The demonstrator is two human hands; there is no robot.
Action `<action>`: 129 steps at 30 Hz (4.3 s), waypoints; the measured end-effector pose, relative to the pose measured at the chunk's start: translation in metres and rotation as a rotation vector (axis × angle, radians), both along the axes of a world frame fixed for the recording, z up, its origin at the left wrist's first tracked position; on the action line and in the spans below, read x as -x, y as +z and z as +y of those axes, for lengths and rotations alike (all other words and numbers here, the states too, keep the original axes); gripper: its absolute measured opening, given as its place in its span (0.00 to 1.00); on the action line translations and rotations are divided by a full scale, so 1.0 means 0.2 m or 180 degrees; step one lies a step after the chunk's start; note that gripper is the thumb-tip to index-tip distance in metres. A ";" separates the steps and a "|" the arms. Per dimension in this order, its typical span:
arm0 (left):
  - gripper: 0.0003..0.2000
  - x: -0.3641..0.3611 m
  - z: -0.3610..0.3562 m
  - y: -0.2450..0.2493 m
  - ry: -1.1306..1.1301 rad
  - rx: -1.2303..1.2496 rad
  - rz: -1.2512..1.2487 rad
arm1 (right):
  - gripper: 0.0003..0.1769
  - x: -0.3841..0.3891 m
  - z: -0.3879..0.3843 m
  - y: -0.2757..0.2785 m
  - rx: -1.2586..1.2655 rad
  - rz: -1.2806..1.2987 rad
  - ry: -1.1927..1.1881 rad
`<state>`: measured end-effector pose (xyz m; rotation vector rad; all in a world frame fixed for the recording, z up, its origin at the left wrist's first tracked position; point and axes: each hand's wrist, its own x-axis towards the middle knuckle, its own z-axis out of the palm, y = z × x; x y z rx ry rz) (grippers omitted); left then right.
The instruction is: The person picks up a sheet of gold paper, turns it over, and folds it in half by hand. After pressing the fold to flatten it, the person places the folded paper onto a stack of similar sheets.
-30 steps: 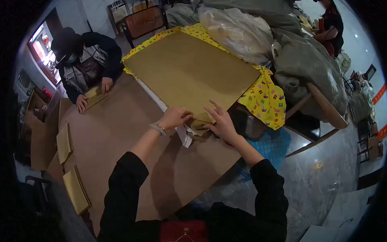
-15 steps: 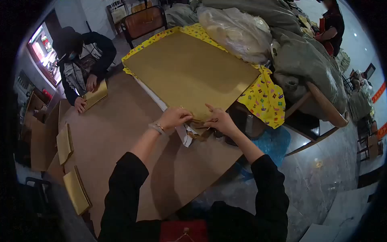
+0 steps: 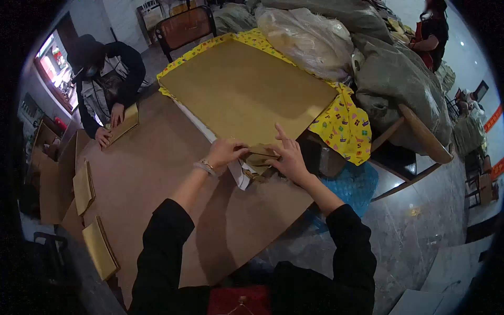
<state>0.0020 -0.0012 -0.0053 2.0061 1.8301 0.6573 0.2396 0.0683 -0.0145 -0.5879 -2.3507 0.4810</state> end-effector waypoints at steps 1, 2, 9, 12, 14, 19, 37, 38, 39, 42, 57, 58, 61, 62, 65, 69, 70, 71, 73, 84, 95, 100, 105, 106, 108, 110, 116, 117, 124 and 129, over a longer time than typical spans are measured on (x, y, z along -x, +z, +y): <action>0.10 0.00 0.00 0.00 -0.0007 -0.0068 0.0030 | 0.29 0.00 -0.01 0.00 -0.0210 -0.0089 0.0035; 0.10 0.00 0.00 -0.01 -0.0014 -0.0139 0.0060 | 0.29 0.00 -0.01 0.00 -0.0208 -0.0087 0.0037; 0.11 0.01 0.02 -0.02 -0.0040 -0.0157 0.0031 | 0.11 -0.01 0.01 -0.01 -0.0594 -0.0490 0.0195; 0.11 0.01 0.02 -0.03 -0.0026 -0.0153 0.0049 | 0.10 0.00 0.05 -0.03 -0.0085 -0.0418 0.0309; 0.11 0.01 0.02 -0.03 -0.0075 -0.0240 0.0011 | 0.12 0.00 0.08 -0.04 0.0149 -0.0395 0.0353; 0.12 0.01 0.01 -0.01 -0.0155 -0.0276 -0.0046 | 0.14 0.03 0.09 0.07 0.1709 -0.0434 0.0288; 0.10 0.00 -0.01 -0.09 0.0068 -0.0470 -0.0165 | 0.17 0.03 0.11 -0.03 0.2205 0.0489 0.0334; 0.11 0.00 0.00 -0.10 0.0136 -0.0446 -0.0247 | 0.17 0.03 0.10 -0.04 0.2031 0.0590 0.0320; 0.11 -0.01 -0.01 -0.08 0.0140 -0.0440 -0.0249 | 0.16 0.03 0.08 -0.02 0.1736 0.0352 0.0149; 0.11 -0.02 -0.04 -0.05 0.0237 -0.0484 -0.0234 | 0.13 0.03 0.09 -0.04 0.1291 -0.0054 -0.0132; 0.12 -0.17 -0.04 -0.03 0.0693 -0.0268 -0.1303 | 0.07 0.11 0.06 -0.06 0.0136 0.0279 -0.0488; 0.12 -0.15 0.00 -0.08 0.0716 -0.0087 -0.2031 | 0.07 0.13 0.06 -0.05 -0.0060 0.0448 -0.0509; 0.13 -0.11 0.05 -0.07 0.0607 -0.0028 -0.2614 | 0.11 0.12 0.00 0.07 -0.0397 0.0252 -0.0640; 0.12 -0.12 0.04 -0.03 0.0804 -0.0315 -0.2406 | 0.16 0.12 -0.07 0.16 -0.0775 0.0435 -0.0851; 0.09 -0.15 0.03 0.11 0.0984 -0.1113 -0.2052 | 0.29 0.07 -0.19 0.17 -0.1237 0.0741 -0.1091; 0.07 -0.14 -0.05 0.37 0.0846 -0.2369 -0.1719 | 0.41 -0.08 -0.22 0.07 -0.0256 0.1175 -0.0950; 0.07 -0.13 -0.09 0.45 0.0889 -0.2530 -0.1338 | 0.44 -0.11 -0.19 0.03 0.0265 0.1209 -0.1083; 0.07 -0.13 -0.15 0.53 0.0894 -0.2393 -0.1596 | 0.51 -0.15 -0.13 0.00 0.0797 0.1284 -0.1225; 0.07 -0.10 -0.22 0.65 0.0773 -0.2483 -0.1638 | 0.56 -0.20 -0.03 -0.04 -0.0065 0.1110 -0.1782; 0.08 0.00 -0.94 1.21 0.0143 -0.2387 -0.1719 | 0.33 -0.32 -0.01 -0.05 -0.0660 0.1708 -0.1992; 0.13 0.60 -2.24 1.64 0.1004 -0.3160 -0.1555 | 0.11 -0.67 -0.53 1.31 -0.1485 0.2031 -0.0904; 0.15 0.49 -2.76 1.85 0.1581 -0.3486 -0.1123 | 0.13 -0.62 -0.77 1.90 -0.1594 0.2275 -0.0472; 0.18 0.40 -3.04 2.03 0.1990 -0.3597 -0.0881 | 0.13 -0.37 -0.88 2.21 -0.1847 0.2349 -0.0340; 0.18 0.39 -3.07 2.06 0.2048 -0.3596 -0.0860 | 0.13 -0.31 -0.89 2.24 -0.1898 0.2326 -0.0360; 0.19 0.40 -3.11 2.13 0.2156 -0.3591 -0.0818 | 0.13 -0.18 -0.90 2.31 -0.1964 0.2269 -0.0383; 0.20 0.42 -3.13 2.18 0.2276 -0.3546 -0.0823 | 0.14 -0.06 -0.89 2.37 -0.1991 0.2225 -0.0408; 0.23 0.65 -3.10 2.16 0.2641 -0.3261 -0.1016 | 0.15 0.28 -0.79 2.38 -0.1923 0.1879 -0.0433; 0.23 0.72 -3.08 2.14 0.2712 -0.3183 -0.1102 | 0.15 0.34 -0.77 2.36 -0.1901 0.1779 -0.0442; 0.25 1.34 -2.80 1.65 0.3006 -0.2470 -0.2115 | 0.16 0.82 -0.58 2.00 -0.1672 0.0961 -0.0470; 0.21 1.54 -2.66 1.23 0.3252 -0.1780 -0.2908 | 0.17 1.23 -0.39 1.70 -0.1323 0.0556 -0.0327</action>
